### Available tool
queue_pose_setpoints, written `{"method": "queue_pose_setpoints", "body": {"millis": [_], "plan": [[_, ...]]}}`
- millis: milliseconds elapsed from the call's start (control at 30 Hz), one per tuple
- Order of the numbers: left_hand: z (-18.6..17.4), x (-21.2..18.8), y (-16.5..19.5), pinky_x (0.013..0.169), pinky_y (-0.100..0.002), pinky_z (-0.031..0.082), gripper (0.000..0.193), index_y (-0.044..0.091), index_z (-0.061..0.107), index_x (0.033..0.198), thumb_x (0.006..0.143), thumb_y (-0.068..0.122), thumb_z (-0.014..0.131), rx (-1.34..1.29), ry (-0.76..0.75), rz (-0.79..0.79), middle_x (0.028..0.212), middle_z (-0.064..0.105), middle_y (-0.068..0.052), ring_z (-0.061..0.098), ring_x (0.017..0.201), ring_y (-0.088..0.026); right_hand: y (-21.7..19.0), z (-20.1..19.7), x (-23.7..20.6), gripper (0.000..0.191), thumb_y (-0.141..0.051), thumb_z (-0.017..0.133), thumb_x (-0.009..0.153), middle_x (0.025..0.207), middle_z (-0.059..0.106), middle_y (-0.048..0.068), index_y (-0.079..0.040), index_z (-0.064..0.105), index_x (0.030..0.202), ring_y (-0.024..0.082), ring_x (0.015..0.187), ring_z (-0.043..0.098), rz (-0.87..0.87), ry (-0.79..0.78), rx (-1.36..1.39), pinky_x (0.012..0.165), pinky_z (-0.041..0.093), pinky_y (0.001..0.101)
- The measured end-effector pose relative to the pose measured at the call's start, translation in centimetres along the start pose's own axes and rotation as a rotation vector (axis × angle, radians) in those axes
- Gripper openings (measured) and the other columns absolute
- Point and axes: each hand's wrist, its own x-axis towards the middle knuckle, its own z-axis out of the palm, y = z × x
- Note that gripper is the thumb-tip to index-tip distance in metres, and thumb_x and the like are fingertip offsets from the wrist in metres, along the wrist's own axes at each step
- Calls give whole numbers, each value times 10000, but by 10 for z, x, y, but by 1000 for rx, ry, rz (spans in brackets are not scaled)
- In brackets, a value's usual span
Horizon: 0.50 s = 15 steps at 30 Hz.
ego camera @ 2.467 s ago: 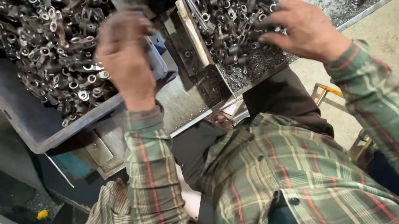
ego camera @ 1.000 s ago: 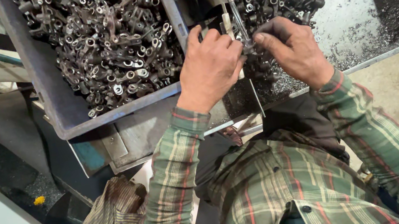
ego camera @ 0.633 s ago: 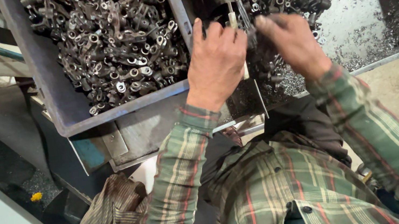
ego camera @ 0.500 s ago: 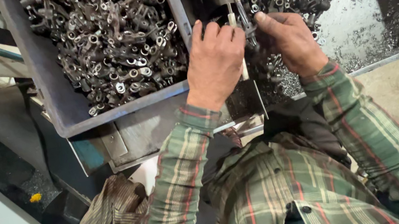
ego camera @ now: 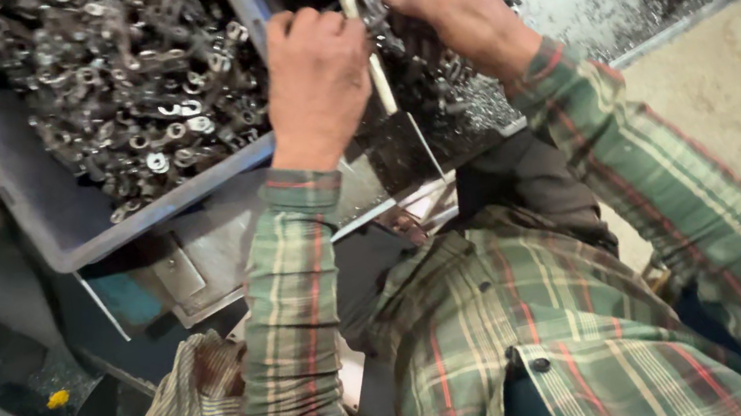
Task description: The person picks small metal castings from a bin, holds each against a spinning bench grinder to grind and deburr the edges, then places the finished parts on the metal tray beside the machine, repeating the cycle continuously.
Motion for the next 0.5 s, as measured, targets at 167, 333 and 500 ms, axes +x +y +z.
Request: {"method": "queue_pose_setpoints", "body": {"millis": [167,333,500], "plan": [[-11,-6,-1,992,-507,416,207,112,699,881,880,299,790,-138,-116,94,841,643,-49,622,917,-262,-3,-18,-18,419,-363,607,1053,788,697,20,26,749,989,119,693,617,77,-190,-16,627,495,283],[-14,-14,-15,899,-363,560,150,114,748,1076,996,239,766,-621,99,-88,1011,734,-42,710,944,-195,12,-70,-63,406,-395,587,1050,994,748,58,-33,737,1156,127,849,682,111,-207,-14,750,567,291],[-7,-25,-36,756,-295,576,197,43,768,1185,1091,196,686,-1545,705,-428,999,762,-76,698,852,-145,45,-100,-106,298,-222,737,942,1123,667,133,-89,744,1208,296,1042,642,-174,-49,-831,896,533,409]]}}
